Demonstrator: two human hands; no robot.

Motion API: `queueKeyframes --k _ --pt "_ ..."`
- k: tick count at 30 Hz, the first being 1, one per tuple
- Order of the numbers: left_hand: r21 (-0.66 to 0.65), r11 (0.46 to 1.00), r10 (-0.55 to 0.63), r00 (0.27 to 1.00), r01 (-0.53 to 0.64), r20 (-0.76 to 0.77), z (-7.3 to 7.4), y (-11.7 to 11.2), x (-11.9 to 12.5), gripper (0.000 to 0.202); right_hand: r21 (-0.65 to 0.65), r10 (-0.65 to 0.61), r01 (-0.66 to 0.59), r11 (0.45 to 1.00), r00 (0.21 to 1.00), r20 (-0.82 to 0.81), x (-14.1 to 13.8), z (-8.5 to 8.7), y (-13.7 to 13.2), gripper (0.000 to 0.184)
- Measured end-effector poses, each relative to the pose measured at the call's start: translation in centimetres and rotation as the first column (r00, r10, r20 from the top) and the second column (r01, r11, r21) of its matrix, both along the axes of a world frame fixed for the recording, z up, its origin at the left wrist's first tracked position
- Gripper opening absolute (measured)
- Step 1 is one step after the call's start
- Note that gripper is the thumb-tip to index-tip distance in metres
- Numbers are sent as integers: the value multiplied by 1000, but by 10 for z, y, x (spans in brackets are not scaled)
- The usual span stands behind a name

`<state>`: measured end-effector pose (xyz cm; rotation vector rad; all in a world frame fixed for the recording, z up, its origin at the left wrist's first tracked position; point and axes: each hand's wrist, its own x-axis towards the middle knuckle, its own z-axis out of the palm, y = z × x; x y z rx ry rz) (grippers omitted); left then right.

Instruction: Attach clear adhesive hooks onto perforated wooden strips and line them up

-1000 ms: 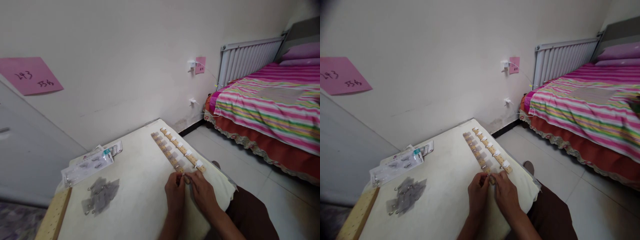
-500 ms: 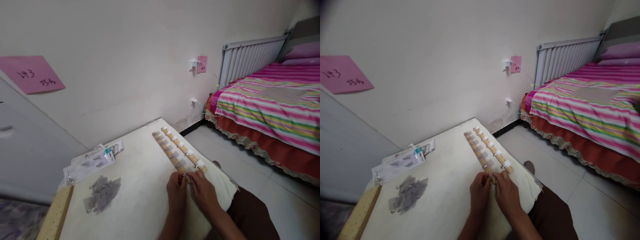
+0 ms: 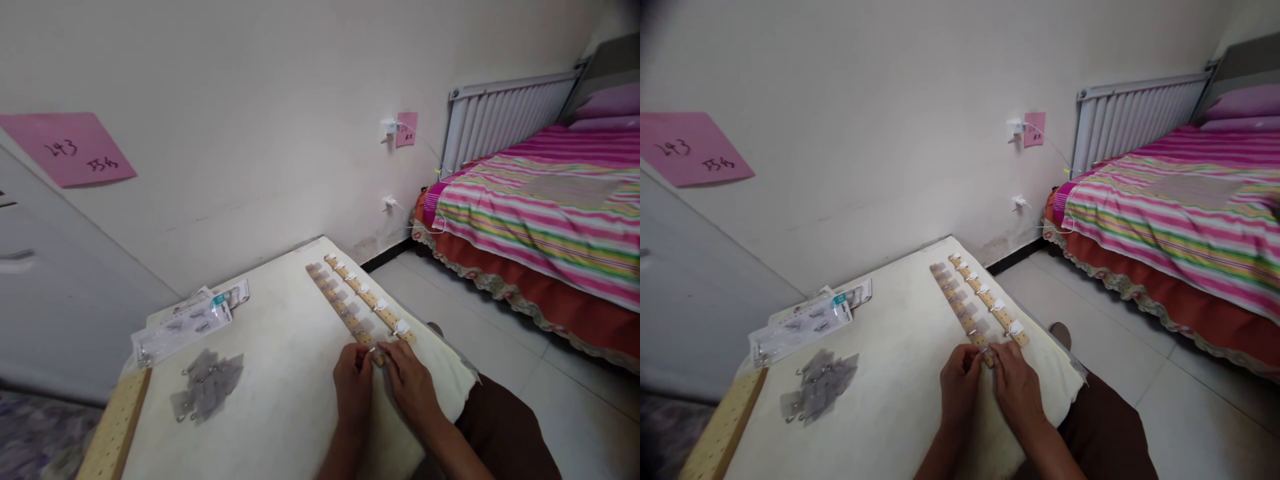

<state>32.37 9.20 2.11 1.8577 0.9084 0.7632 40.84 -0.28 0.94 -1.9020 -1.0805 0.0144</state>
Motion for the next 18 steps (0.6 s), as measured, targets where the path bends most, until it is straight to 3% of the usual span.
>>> queueKeyframes --k 18 --pt "23 1000 -2 999 3 -37 -2 1 4 8 -102 16 -22 995 998 -54 -2 -2 0 35"
